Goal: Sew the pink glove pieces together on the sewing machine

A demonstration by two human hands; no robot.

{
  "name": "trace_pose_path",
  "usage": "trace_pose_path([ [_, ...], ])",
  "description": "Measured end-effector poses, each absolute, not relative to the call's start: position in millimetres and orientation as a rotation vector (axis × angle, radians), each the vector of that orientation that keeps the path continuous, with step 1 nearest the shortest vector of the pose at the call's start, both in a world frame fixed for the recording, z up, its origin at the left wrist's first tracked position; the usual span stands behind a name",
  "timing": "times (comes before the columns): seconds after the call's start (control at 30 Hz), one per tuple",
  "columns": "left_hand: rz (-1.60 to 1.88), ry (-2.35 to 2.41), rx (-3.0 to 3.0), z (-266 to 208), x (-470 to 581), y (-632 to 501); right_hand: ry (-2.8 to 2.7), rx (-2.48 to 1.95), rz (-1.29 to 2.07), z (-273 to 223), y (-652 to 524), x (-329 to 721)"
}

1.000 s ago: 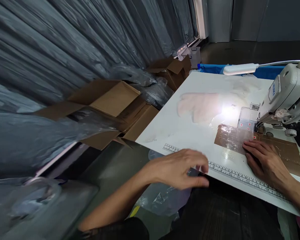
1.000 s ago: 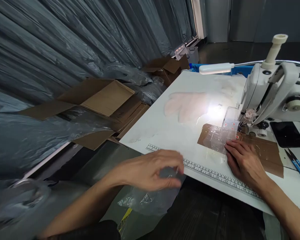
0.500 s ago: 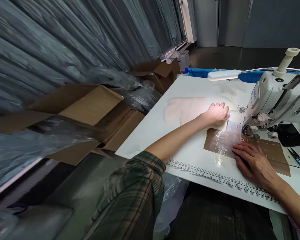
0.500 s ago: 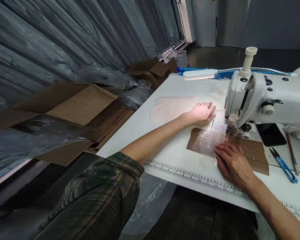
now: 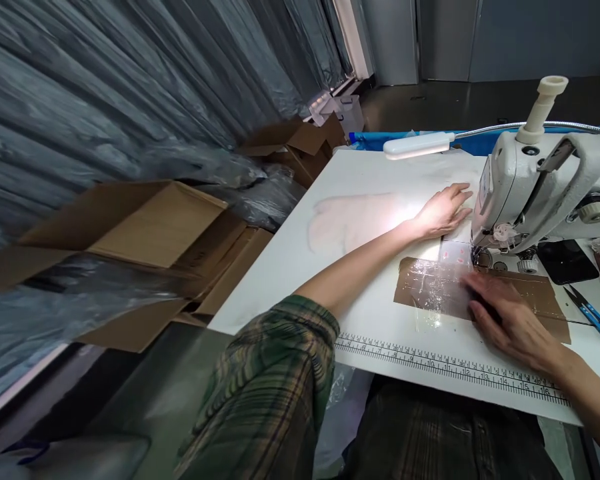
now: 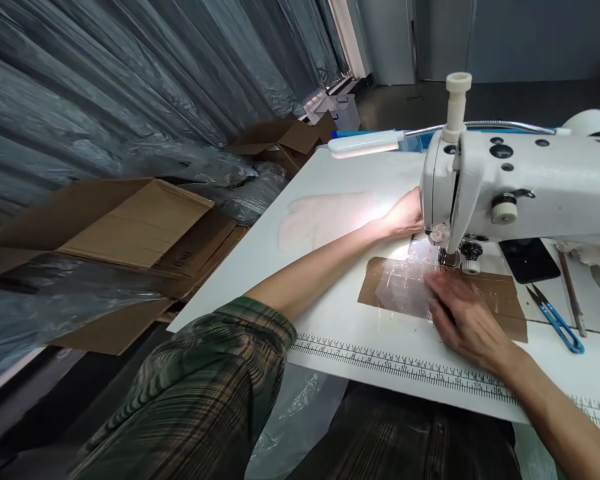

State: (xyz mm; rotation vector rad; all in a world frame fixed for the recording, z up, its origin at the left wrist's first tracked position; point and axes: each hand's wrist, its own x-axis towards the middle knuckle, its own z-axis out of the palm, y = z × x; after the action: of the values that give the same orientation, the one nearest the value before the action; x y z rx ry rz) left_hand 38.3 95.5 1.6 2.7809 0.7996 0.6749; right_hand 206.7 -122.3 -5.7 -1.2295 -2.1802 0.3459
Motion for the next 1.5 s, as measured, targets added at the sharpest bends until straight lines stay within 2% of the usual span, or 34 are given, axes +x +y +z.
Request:
trace_pose_path([
  [0.1, 0.687, 0.731, 2.769, 10.7, 8.7, 65.8, -1.895, -1.344, 0.581, 1.6, -123.0, 210.5],
  [0.2, 0.490, 0.414, 2.719, 11.2, -17.7, 26.3, -1.630, -1.486, 0.760, 1.6, -121.1, 212.9],
  [0.3, 0.500, 0.108, 2.611, 6.4, -33.6, -7.8, -1.472, -1.540, 0.829, -3.6, -117.4, 213.3],
  [0.47, 0.524, 0.105, 2.581, 0.0, -39.4, -30.9, -1.436, -1.582, 0.773, -7.6, -112.7, 213.3],
  [0.83, 0.755, 0.188, 2.373, 11.1, -36.7, -40.1, -1.767, -1.521, 0.422, 1.2, -114.0, 207.1],
  [1.07, 0.668, 0.184, 2.375, 11.5, -36.5, -42.1, -1.928, -1.401, 0.276, 1.9, -115.3, 207.1],
  [1.33, 0.559, 0.137, 2.442, 4.6, -37.8, -38.6, -1.967, -1.401, 0.244, 0.9, -117.4, 207.1],
  [1.5, 0.620, 0.311, 2.362, 0.6, -33.6, -40.3, -1.959, -1.299, 0.301, 1.8, -120.3, 205.4],
])
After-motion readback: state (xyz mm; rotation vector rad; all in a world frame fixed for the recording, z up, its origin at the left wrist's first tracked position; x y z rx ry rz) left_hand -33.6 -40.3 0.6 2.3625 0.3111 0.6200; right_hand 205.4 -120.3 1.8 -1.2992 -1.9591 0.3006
